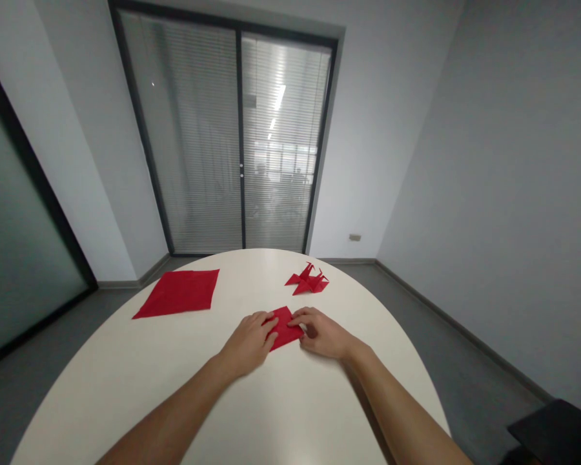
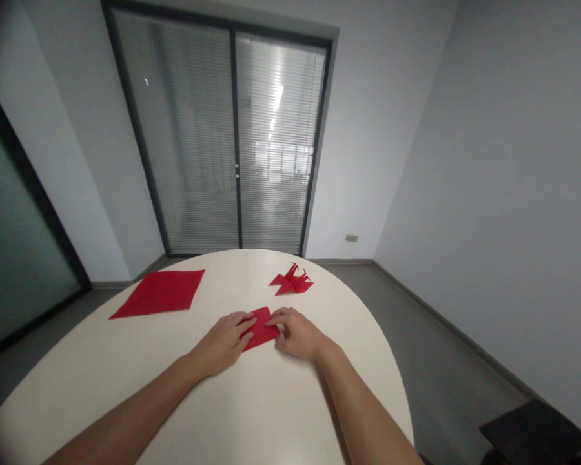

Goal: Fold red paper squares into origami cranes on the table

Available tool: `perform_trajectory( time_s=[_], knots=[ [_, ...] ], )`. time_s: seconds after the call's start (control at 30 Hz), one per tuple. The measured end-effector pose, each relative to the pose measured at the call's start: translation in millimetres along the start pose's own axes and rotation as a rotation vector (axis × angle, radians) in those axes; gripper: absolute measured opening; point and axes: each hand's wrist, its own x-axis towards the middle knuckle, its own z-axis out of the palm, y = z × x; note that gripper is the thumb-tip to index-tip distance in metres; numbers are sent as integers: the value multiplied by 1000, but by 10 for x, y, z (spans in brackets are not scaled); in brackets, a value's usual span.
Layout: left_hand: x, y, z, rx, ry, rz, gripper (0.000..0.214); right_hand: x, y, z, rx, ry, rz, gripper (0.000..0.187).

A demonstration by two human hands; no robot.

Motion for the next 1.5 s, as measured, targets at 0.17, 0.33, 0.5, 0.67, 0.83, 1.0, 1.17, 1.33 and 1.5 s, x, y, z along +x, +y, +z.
perform_trajectory(
  time_s=[0.17, 0.33, 0.5, 0.67, 0.83, 1.0, 1.17, 1.33, 1.5],
  knots=[
    [-12, -48, -12, -23, -98, 36, 46, -3, -26, -25, 46, 7, -15, 45],
    [-20, -35, -51, -58, -191, 24, 49, 7, -130, -93, 26, -4, 1, 30],
    [-24, -21, -89, -86, -221, 18, 49, 0, -143, -102, 34, 6, 63, 25],
    [-28, -11, -84, -113, -173, 14, 50, 7, -64, -46, 62, 49, 99, 27],
    [-20, -7, -59, -97, -146, 25, 50, 46, 15, 54, 26, 107, 148, 28],
    [-19, -18, -35, -87, -128, 22, 47, 84, 46, 144, -7, 148, 159, 28],
    [-26, -36, -17, -83, -108, 53, 46, 119, 65, 217, -36, 180, 151, 26],
    [-33, 3, -58, -77, -98, 106, 44, 135, 91, 250, -48, 190, 144, 21],
    [-34, 39, -117, -57, -98, 168, 42, 144, 90, 239, -78, 198, 128, 14]
  ],
)
